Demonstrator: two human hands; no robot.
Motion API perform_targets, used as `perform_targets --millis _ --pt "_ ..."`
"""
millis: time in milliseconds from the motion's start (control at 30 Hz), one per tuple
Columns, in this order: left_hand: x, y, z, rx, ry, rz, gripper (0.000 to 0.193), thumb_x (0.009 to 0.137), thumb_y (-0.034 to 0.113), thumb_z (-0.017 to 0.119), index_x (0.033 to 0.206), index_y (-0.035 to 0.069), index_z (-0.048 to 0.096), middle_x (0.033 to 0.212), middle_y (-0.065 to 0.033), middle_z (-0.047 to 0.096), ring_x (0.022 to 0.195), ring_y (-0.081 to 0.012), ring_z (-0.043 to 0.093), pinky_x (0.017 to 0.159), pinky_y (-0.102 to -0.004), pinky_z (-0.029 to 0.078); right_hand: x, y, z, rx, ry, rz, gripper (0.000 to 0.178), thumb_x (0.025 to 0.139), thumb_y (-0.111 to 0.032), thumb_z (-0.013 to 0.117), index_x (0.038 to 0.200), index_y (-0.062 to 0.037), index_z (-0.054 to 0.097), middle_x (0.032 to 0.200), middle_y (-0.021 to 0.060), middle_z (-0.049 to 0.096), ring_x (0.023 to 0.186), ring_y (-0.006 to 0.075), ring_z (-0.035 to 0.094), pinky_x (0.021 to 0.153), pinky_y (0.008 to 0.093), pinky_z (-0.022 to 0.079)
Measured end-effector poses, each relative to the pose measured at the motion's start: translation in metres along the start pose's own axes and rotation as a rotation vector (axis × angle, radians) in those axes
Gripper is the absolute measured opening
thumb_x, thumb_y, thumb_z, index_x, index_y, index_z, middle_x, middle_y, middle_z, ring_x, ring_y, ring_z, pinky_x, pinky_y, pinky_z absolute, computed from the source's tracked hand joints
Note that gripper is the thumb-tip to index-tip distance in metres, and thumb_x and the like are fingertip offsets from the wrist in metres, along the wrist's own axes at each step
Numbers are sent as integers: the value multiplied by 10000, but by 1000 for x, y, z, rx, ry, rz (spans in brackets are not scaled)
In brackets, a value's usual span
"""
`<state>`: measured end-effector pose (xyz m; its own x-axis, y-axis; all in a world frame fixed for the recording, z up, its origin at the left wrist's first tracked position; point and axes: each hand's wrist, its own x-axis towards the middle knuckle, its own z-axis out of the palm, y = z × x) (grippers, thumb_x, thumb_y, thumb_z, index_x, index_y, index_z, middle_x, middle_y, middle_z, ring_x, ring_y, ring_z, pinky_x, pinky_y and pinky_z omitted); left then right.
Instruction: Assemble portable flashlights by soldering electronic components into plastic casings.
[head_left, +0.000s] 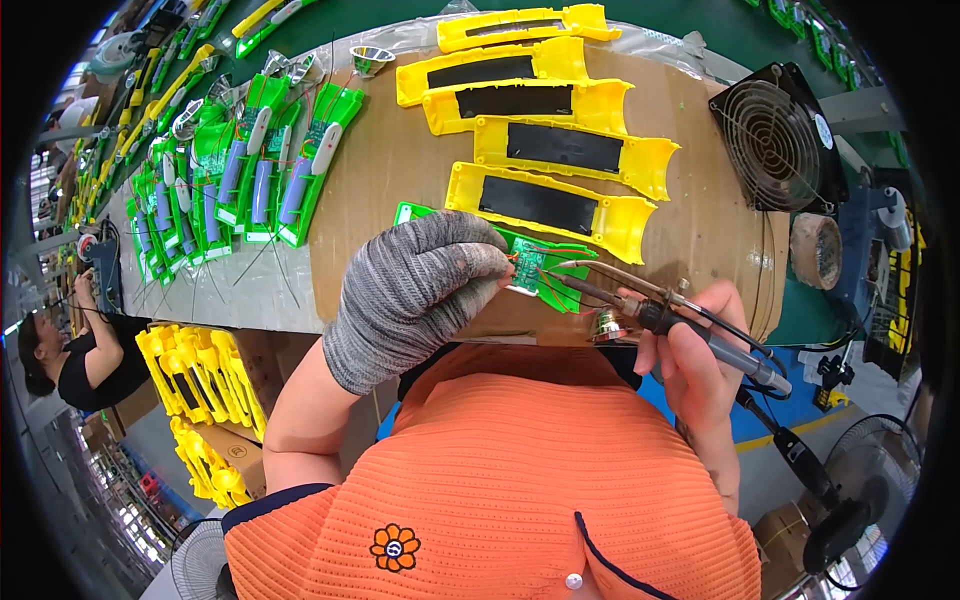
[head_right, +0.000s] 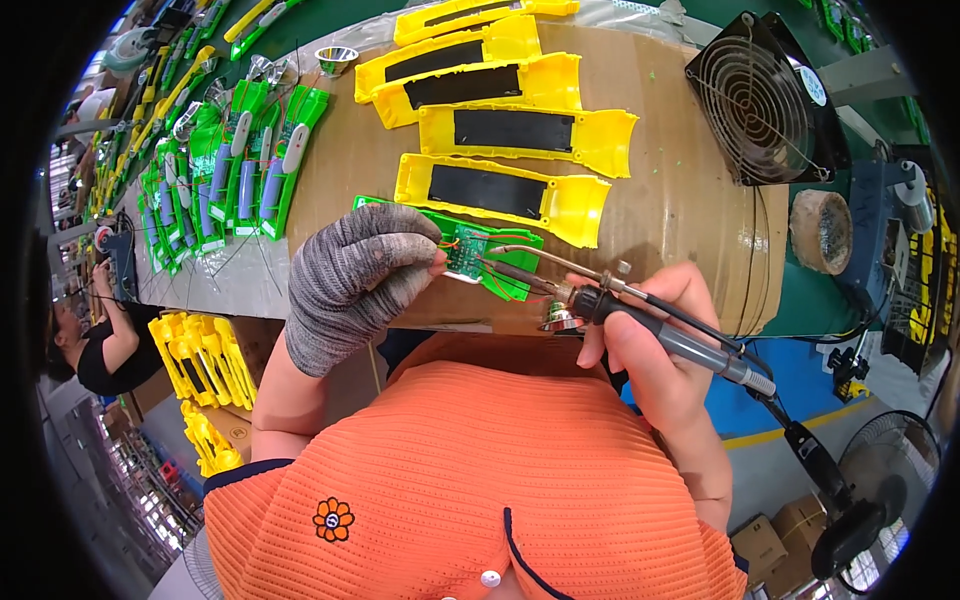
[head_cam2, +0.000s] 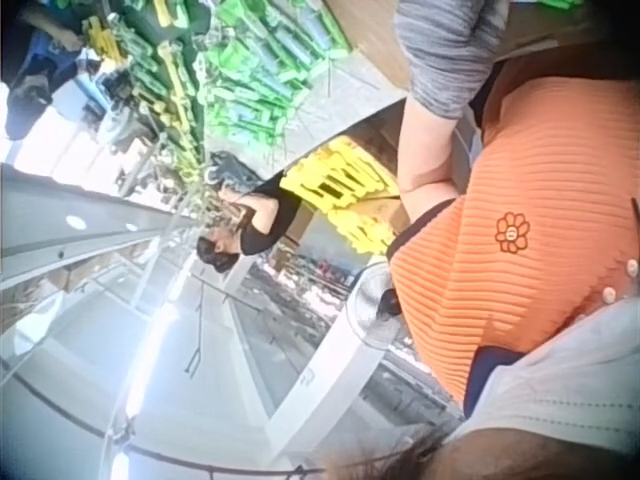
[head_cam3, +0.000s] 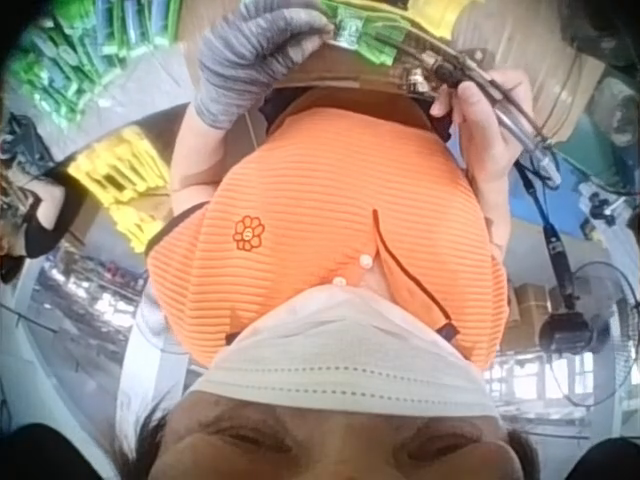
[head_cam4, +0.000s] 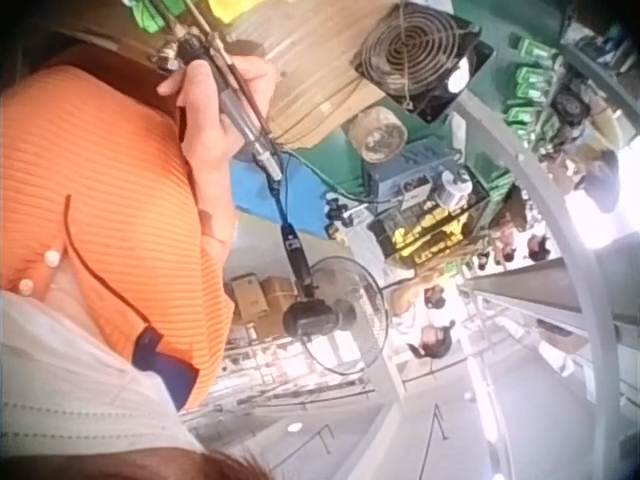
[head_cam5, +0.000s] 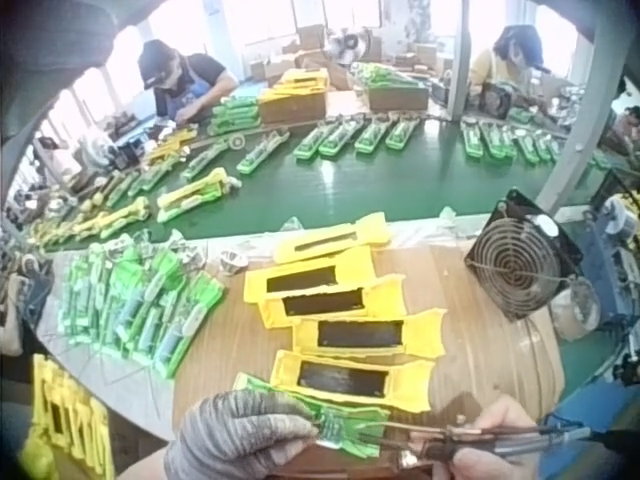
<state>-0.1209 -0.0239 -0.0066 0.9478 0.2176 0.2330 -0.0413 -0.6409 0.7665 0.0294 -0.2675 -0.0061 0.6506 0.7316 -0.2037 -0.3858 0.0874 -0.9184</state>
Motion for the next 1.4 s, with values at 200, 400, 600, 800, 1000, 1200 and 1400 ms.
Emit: perform_targets --millis 200,400,600,800,1000,1200,1400 --pt "5 6 2 64 -17 15 186 783 1 746 946 70 689 974 -106 662 880 -291 662 769 -355 538 8 6 2 22 -44 8 155 918 -16 588 959 -23 439 718 109 611 609 154 626 713 322 554" --pt "8 6 6 127 -50 -32 184 779 -8 741 938 60 679 958 -117 643 882 -304 648 766 -366 531 14 7 2 0 -52 28 155 910 -9 607 944 -22 457 778 133 640 628 144 635 536 229 485" --pt "9 8 5 122 -46 -55 174 786 -15 734 933 51 669 946 -121 639 869 -305 645 759 -365 531 15 2 6 -39 -68 53 160 909 -5 620 948 -20 466 788 120 647 637 126 636 551 221 491" --pt "11 6 5 138 -65 -33 110 835 56 696 936 56 653 948 -122 620 864 -329 633 738 -414 532 18 1 7 -62 -80 77 175 909 -16 641 952 -20 472 799 108 656 643 112 634 556 211 493" --pt "13 7 4 170 -85 -25 99 833 56 694 920 53 647 946 -121 619 855 -330 633 734 -413 532 19 -1 8 -59 -66 112 181 901 -11 655 946 -21 479 790 101 656 646 113 642 553 213 497" --pt "13 8 3 172 -106 -65 100 830 60 695 924 48 663 965 -126 630 859 -330 642 745 -410 541 20 1 6 -48 -63 110 175 903 -17 654 942 -18 483 789 101 655 644 121 648 546 214 495" --pt "15 8 1 178 -125 -71 110 825 61 697 929 46 663 969 -125 632 872 -331 641 754 -409 544 18 -3 -8 40 -44 37 156 901 -18 614 952 -28 467 796 146 658 597 150 633 533 229 493"
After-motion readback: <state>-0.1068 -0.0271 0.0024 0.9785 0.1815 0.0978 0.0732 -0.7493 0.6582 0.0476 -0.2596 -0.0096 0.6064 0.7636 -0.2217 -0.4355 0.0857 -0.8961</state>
